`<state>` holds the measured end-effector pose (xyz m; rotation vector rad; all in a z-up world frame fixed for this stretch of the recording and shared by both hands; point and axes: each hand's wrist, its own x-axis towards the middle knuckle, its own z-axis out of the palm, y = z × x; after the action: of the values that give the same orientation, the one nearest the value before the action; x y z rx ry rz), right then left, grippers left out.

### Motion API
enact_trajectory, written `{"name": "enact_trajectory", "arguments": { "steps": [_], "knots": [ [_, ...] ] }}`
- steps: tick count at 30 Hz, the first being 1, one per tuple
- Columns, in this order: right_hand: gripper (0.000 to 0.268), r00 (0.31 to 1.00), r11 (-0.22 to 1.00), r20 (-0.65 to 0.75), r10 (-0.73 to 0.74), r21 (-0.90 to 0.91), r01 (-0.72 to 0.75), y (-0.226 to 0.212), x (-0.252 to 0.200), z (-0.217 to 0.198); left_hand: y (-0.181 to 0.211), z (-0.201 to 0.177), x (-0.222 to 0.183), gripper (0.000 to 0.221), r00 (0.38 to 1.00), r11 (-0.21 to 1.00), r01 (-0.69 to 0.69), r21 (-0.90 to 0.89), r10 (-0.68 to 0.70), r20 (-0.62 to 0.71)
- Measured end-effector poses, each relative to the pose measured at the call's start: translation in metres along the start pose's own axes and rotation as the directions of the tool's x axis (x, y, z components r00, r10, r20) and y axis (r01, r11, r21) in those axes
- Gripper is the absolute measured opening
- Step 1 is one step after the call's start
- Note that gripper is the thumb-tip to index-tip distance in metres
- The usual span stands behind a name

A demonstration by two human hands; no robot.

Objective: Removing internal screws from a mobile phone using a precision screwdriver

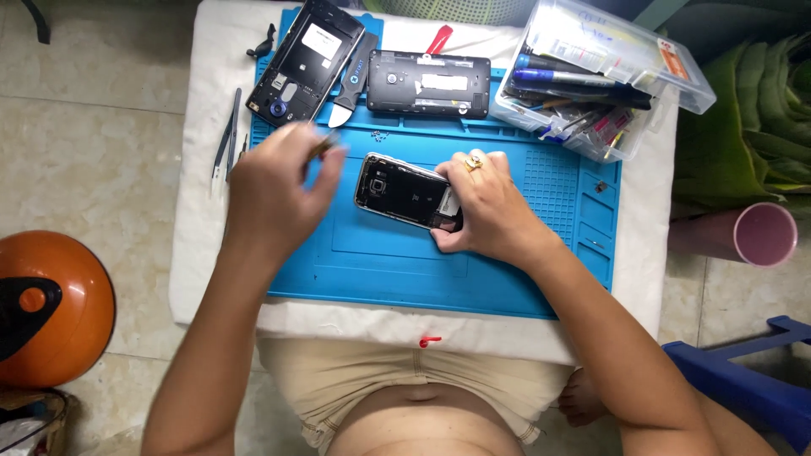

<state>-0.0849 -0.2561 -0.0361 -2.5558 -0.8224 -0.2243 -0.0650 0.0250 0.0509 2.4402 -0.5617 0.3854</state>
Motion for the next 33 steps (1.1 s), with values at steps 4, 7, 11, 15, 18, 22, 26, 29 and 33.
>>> {"name": "enact_trajectory", "arguments": {
  "steps": [4, 7, 11, 15, 18, 22, 26, 29, 33],
  "knots": [
    [0.077, 0.996, 1.0, -0.086, 0.003, 0.004, -0.003, 0.009, -0.001, 0.007, -0.004, 0.03, 0.046, 0.03, 0.988, 0.98, -0.154, -0.126, 0.156, 0.007],
    [0.072, 0.98, 0.995, -0.177, 0.09, 0.064, -0.08, 0.019, -0.002, 0.006, 0.0, 0.054, 0.059, 0.033, 0.982, 0.934, -0.185, -0.304, 0.165, -0.091],
    [0.065, 0.962, 0.968, -0.191, 0.195, 0.198, -0.157, 0.023, 0.001, 0.003, 0.0, 0.073, 0.045, 0.017, 0.984, 0.889, -0.139, -0.436, 0.076, -0.16],
    [0.067, 0.956, 0.968, -0.211, 0.205, 0.19, -0.166, 0.016, 0.004, 0.001, -0.007, 0.081, 0.038, 0.02, 0.989, 0.855, -0.111, -0.506, 0.044, -0.141],
    [0.064, 0.948, 0.936, -0.174, 0.266, 0.282, -0.211, 0.012, 0.001, -0.004, -0.007, 0.083, 0.037, 0.024, 0.988, 0.83, -0.096, -0.549, 0.012, -0.155],
    [0.035, 0.941, 0.837, -0.079, 0.328, 0.487, -0.251, 0.01, 0.0, -0.006, 0.004, 0.087, 0.033, 0.025, 0.981, 0.79, -0.085, -0.607, -0.04, -0.19],
    [0.019, 0.939, 0.669, 0.083, 0.333, 0.681, -0.297, 0.003, 0.002, -0.014, -0.001, 0.094, 0.031, 0.024, 0.988, 0.768, -0.051, -0.639, -0.055, -0.146],
    [0.021, 0.926, 0.514, 0.159, 0.342, 0.794, -0.325, -0.003, 0.008, -0.021, -0.005, 0.093, 0.032, 0.029, 0.992, 0.719, -0.014, -0.695, -0.076, -0.098],
    [0.027, 0.909, 0.359, 0.255, 0.331, 0.857, -0.371, -0.013, 0.022, -0.026, -0.007, 0.089, 0.036, 0.04, 0.992, 0.645, 0.077, -0.76, -0.124, -0.004]
  ]
}}
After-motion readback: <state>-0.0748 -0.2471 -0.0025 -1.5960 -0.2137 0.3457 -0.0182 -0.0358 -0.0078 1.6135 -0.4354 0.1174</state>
